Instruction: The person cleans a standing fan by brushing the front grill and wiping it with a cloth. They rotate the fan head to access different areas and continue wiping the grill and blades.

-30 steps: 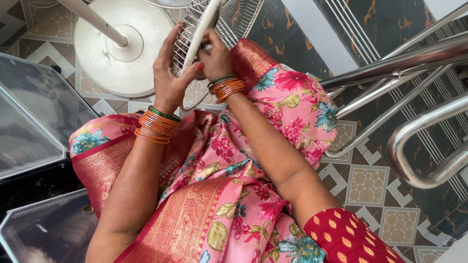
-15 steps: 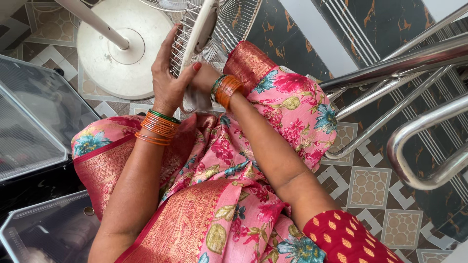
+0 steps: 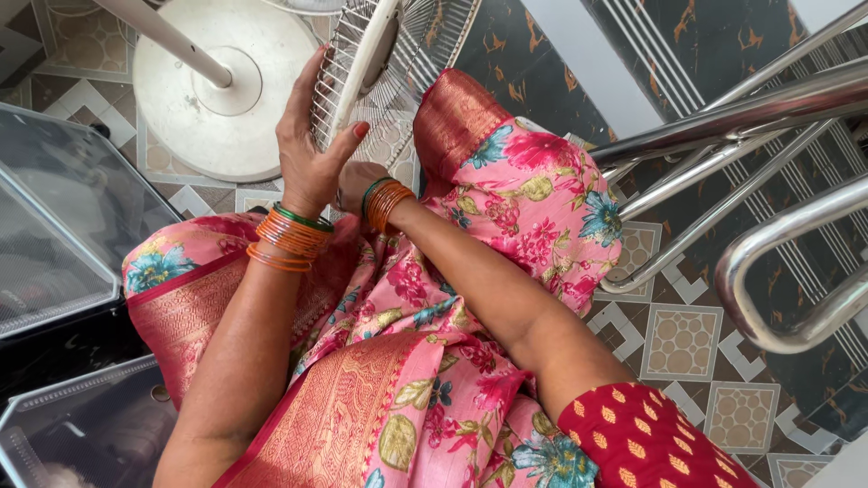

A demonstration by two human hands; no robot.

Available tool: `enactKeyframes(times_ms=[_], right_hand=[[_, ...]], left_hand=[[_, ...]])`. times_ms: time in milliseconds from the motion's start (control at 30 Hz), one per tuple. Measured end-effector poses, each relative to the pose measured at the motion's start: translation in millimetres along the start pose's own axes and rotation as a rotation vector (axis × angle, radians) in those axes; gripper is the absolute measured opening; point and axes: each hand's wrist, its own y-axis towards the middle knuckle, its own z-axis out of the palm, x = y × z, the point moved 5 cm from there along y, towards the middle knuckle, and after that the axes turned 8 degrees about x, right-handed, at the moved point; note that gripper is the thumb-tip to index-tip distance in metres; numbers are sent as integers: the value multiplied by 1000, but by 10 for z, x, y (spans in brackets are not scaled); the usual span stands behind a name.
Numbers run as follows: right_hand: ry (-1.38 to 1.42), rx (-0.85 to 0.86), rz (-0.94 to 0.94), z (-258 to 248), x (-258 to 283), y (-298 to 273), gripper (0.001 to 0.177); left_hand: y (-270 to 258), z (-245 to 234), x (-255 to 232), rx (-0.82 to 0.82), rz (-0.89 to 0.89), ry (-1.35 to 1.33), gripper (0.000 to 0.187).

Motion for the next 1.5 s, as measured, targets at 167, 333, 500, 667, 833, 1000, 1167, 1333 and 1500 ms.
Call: enactKeyframes(times_ms=[167, 333, 500, 667, 833, 1000, 1167, 1333, 1500], right_hand=[[66, -73, 131, -667, -315, -42, 25], [498, -935, -49, -920, -540, -169, 42], [489, -556, 13, 45, -480, 382, 27], [207, -394, -149, 605, -272, 485, 26], [110, 77, -95, 190, -464, 395, 27], [638, -881, 128, -675, -917, 57, 31], [783, -743, 131, -417, -814, 194, 29], [625, -303, 170, 226, -595, 282, 25], [241, 136, 68, 157, -429, 332, 28]], left_hand=[[31, 2, 2, -11, 14, -39, 80], [34, 26, 5, -14, -1, -26, 83], [3, -6, 78, -31, -6, 16, 81], [62, -101, 156, -76, -11, 86, 80], [44, -103, 174, -81, -29, -47, 77], [-23, -21, 89, -59, 33, 41, 75], [16, -1, 52, -91, 19, 129, 78], [-40, -90, 102, -141, 23, 103, 68], [-21, -136, 97, -173, -47, 55, 70]])
